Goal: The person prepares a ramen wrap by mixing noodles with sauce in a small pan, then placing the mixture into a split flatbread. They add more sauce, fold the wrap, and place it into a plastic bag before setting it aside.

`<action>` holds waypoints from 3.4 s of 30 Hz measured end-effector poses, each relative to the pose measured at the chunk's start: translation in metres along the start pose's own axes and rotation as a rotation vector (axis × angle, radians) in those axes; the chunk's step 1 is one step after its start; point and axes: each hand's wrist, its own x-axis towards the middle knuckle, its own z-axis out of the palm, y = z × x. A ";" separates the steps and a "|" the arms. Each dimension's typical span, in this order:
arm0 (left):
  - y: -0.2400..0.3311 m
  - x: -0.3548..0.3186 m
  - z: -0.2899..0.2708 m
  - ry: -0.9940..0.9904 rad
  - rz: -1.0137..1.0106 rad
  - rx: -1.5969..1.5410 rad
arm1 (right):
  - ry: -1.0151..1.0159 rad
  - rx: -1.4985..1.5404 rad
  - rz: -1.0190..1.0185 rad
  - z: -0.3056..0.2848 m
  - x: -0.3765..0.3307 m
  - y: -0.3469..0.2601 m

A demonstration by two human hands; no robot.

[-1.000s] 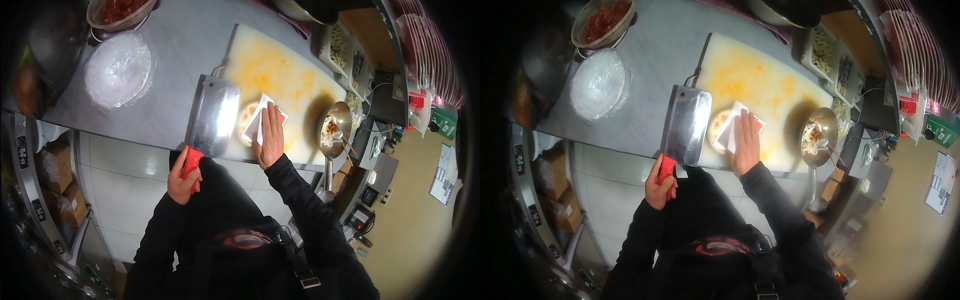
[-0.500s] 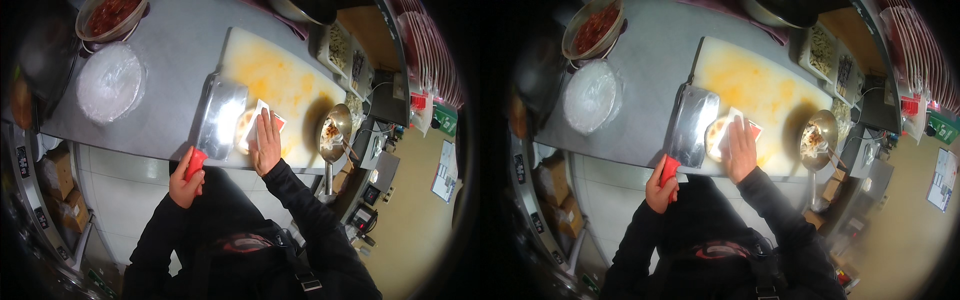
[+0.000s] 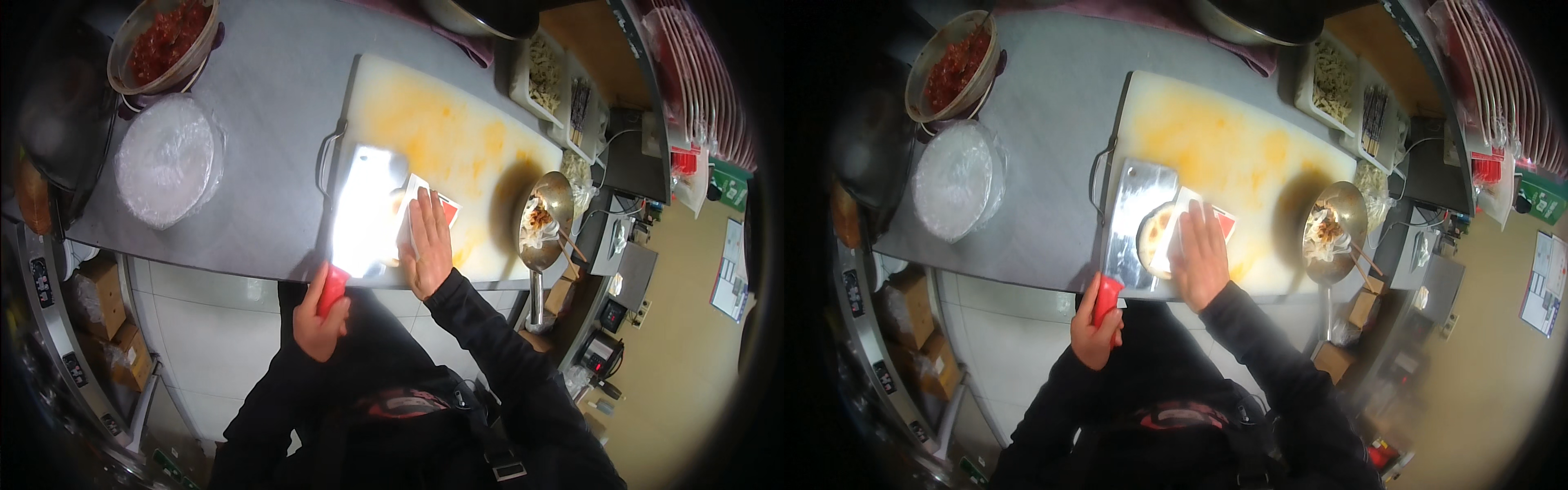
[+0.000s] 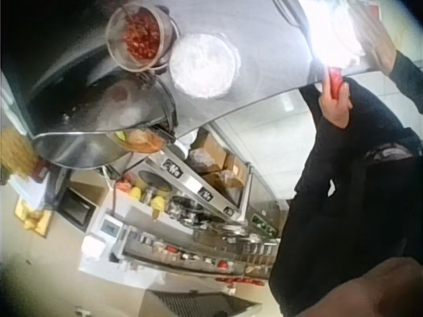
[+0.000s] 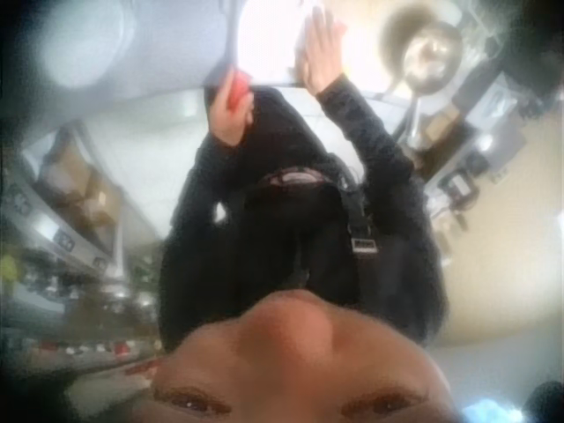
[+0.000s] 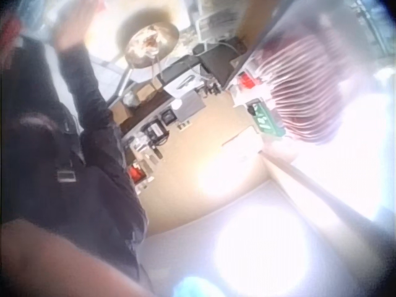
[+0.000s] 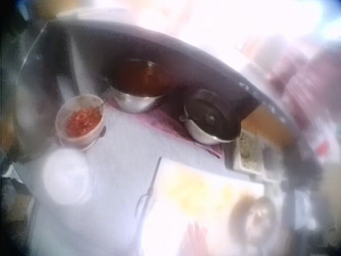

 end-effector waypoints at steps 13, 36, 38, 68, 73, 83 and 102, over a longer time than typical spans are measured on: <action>-0.006 -0.012 0.023 0.034 -0.116 0.050 | 0.011 0.055 -0.003 0.002 -0.002 0.006; -0.017 -0.051 0.008 0.000 -0.023 0.234 | 0.051 0.071 0.142 0.004 -0.030 0.003; -0.010 -0.051 0.009 -0.003 -0.015 0.272 | 0.036 0.074 0.162 0.004 -0.030 0.002; 0.130 0.109 -0.016 -0.103 0.168 0.217 | 0.311 0.046 0.294 -0.044 -0.051 0.010; 0.156 0.156 -0.009 0.225 0.903 1.149 | 0.397 0.110 0.389 -0.056 -0.101 0.012; 0.049 0.084 0.190 0.029 0.694 1.136 | 0.474 0.203 0.557 -0.032 -0.128 0.044; 0.061 0.027 0.170 -0.563 -0.483 -0.599 | 0.566 2.360 0.633 -0.069 -0.122 0.026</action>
